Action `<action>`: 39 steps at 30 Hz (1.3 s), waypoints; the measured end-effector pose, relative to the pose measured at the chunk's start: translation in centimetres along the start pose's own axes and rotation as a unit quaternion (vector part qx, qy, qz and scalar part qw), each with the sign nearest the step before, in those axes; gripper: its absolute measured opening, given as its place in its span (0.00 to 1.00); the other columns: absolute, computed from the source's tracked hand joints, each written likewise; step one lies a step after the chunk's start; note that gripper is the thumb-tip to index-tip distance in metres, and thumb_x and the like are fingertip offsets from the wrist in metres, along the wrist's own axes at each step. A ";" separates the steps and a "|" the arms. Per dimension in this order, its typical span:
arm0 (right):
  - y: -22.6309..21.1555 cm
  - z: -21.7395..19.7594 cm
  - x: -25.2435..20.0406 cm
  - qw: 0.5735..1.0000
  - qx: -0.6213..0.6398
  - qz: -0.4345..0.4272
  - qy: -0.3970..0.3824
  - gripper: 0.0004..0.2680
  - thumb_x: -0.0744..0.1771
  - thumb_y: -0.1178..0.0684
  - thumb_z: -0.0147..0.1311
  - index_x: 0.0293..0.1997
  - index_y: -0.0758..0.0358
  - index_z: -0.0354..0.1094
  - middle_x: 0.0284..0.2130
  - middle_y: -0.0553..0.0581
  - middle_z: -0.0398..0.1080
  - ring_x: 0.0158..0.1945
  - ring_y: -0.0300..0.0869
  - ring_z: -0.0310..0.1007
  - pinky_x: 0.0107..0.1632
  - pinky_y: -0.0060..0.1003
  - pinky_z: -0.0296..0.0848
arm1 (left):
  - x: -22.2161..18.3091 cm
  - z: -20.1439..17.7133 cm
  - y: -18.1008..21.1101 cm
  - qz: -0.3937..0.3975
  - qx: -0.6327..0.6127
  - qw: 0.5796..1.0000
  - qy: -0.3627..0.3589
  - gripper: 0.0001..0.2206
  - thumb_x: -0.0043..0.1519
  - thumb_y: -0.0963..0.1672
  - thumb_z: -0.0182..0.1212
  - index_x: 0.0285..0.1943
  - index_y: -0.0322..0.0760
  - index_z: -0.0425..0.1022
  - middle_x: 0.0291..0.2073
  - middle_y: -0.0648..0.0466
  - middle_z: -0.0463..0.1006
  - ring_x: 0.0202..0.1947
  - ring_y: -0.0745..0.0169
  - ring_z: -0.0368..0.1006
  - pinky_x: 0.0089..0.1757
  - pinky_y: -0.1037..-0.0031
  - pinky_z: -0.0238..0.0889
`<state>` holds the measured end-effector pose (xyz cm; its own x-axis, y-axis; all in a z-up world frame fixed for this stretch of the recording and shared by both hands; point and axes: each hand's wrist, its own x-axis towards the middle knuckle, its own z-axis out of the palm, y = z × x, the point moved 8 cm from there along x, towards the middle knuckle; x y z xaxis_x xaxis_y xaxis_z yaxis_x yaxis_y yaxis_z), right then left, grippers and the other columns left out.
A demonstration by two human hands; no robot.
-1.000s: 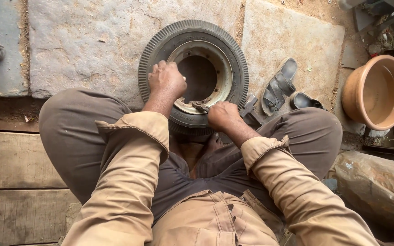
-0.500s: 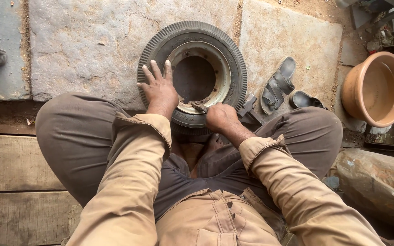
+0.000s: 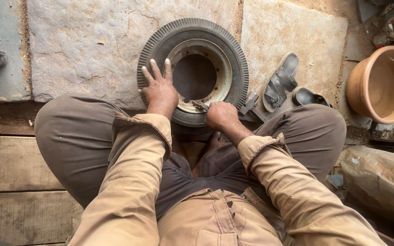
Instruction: Repairing a small vehicle tire by hammering the rim components and fitting the tire.
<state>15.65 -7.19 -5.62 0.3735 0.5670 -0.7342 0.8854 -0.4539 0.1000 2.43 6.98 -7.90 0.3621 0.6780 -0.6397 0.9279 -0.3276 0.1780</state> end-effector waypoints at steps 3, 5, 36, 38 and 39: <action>0.2 0.1 0.0 1.000 0.010 0.012 -0.002 0.10 0.66 0.55 0.49 0.44 0.66 0.77 0.42 0.65 0.79 0.47 0.52 0.81 0.52 0.47 0.77 | 0.1 0.5 -0.1 0.004 -0.013 1.000 -0.005 0.49 0.63 0.47 0.64 0.82 0.57 0.21 0.79 0.39 0.22 0.77 0.27 0.23 0.58 0.36 0.62; 0.5 -0.2 -0.1 0.999 0.041 0.016 0.031 0.10 0.65 0.56 0.49 0.46 0.65 0.76 0.41 0.65 0.78 0.47 0.54 0.79 0.51 0.49 0.77 | 0.5 0.7 0.1 0.020 -0.010 1.000 0.016 0.49 0.63 0.44 0.62 0.83 0.53 0.21 0.79 0.36 0.21 0.76 0.22 0.22 0.56 0.40 0.64; -2.3 -1.6 -0.4 0.983 -0.161 -0.068 -0.057 0.13 0.67 0.54 0.51 0.56 0.63 0.72 0.52 0.61 0.76 0.54 0.49 0.78 0.54 0.43 0.77 | 0.1 0.1 0.1 0.004 -0.046 0.999 0.005 0.57 0.56 0.54 0.73 0.83 0.55 0.22 0.79 0.39 0.21 0.77 0.26 0.21 0.58 0.36 0.62; -1.2 -1.0 0.0 0.994 -0.079 0.002 -0.073 0.17 0.70 0.54 0.42 0.67 0.71 0.56 0.52 0.65 0.76 0.55 0.50 0.78 0.56 0.42 0.76 | 0.0 0.3 0.0 0.004 -0.043 0.999 -0.002 0.57 0.57 0.54 0.73 0.83 0.55 0.22 0.79 0.39 0.21 0.77 0.26 0.21 0.58 0.37 0.62; -0.7 0.2 1.5 0.994 -0.078 0.001 -0.073 0.17 0.70 0.54 0.42 0.67 0.71 0.56 0.52 0.65 0.76 0.55 0.50 0.78 0.56 0.42 0.76 | 0.2 0.4 -0.1 0.004 -0.041 0.999 -0.002 0.57 0.57 0.54 0.73 0.83 0.55 0.22 0.79 0.39 0.21 0.77 0.26 0.21 0.58 0.37 0.62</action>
<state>15.50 -6.17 -6.92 0.3416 0.4552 -0.8223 0.9209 -0.3370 0.1960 2.41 6.84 -8.34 0.3686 0.6737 -0.6406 0.9295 -0.2773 0.2431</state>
